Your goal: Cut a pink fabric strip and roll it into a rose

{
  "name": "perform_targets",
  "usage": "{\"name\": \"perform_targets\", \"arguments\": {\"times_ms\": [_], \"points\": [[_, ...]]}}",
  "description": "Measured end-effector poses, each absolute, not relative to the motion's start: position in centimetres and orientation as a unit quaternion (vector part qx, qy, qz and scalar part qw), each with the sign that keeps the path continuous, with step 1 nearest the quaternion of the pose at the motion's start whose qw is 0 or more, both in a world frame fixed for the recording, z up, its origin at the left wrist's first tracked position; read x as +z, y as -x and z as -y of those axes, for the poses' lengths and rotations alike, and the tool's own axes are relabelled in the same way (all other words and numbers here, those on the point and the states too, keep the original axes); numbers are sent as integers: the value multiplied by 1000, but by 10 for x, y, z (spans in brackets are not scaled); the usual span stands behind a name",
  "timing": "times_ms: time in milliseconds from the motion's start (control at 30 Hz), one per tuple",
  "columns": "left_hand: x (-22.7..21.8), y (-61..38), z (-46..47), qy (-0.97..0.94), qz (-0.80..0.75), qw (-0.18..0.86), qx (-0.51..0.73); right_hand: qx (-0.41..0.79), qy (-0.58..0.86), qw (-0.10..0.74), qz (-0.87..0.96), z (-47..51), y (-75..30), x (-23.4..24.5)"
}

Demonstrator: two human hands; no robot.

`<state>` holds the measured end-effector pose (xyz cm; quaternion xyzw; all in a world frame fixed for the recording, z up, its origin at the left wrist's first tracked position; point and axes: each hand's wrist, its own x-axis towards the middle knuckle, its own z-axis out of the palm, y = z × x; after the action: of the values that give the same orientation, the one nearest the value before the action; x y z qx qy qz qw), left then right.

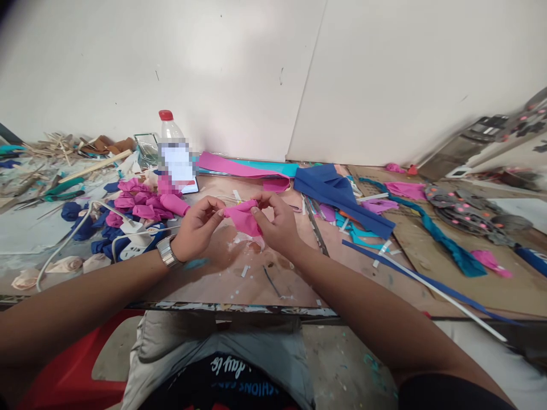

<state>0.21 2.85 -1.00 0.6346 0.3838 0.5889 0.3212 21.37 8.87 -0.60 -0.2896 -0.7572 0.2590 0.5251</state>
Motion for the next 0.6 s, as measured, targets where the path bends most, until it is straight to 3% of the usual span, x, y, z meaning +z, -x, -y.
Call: {"name": "perform_targets", "arguments": {"times_ms": [200,367,600], "points": [[-13,-1,-31,-620,-397,304,604,295,308,539,726,-93,-213,-9],[-14,-1,-32,-622,-370,307,618,238,311,535,749,-90,-213,-5],[-10,0,-28,-696,-350,190,598,189,311,505,782,-81,-213,4]]}}
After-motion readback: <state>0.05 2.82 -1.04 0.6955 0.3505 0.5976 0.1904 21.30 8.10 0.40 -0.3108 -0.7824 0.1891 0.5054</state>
